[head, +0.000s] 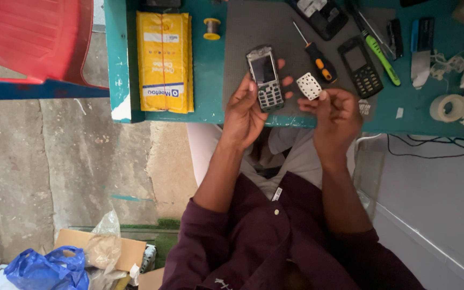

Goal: The person disassembles a mobile phone, removes the battery, and then uses a screwdriver to open another phone. They handle the phone's internal components and casing throughout the process.

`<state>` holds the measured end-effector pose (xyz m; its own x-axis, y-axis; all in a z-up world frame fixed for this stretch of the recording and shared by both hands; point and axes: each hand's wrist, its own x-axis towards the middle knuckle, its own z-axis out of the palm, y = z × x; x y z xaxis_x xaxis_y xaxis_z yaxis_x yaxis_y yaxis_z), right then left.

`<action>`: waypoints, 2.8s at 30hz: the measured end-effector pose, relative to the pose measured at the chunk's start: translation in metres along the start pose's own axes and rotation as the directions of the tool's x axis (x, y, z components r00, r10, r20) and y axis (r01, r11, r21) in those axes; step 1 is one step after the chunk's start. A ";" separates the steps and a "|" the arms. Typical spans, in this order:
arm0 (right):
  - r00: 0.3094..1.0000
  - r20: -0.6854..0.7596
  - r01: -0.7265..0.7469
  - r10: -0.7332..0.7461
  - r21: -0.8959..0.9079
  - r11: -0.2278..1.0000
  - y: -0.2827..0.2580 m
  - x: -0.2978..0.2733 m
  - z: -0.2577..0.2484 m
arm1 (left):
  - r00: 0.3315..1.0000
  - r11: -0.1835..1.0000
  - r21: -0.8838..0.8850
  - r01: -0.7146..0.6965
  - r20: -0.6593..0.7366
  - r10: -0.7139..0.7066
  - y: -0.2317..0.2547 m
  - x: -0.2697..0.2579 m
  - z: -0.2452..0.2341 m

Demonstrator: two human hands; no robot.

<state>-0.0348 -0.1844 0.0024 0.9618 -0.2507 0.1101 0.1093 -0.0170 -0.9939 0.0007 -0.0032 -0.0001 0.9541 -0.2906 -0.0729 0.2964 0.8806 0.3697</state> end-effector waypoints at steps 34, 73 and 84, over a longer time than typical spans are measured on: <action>0.988 0.008 -0.154 0.155 -0.074 0.985 0.003 0.004 -0.008 | 0.999 1.000 0.021 -0.003 -0.042 0.004 -0.005 0.001 -0.006; 0.976 0.092 0.216 -0.198 -0.295 0.931 -0.015 0.005 0.005 | 0.999 0.999 -0.028 -0.042 0.002 0.042 -0.005 -0.001 -0.007; 0.900 0.299 0.433 -0.318 -0.704 0.564 -0.023 -0.002 0.017 | 0.999 0.998 -0.039 -0.041 -0.001 0.041 -0.003 -0.003 -0.005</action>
<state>-0.0350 -0.1669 0.0256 0.9057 0.0695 0.4181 0.3015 -0.7991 -0.5202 -0.0027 -0.0027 -0.0057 0.9655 -0.2537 -0.0589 0.2585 0.9058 0.3359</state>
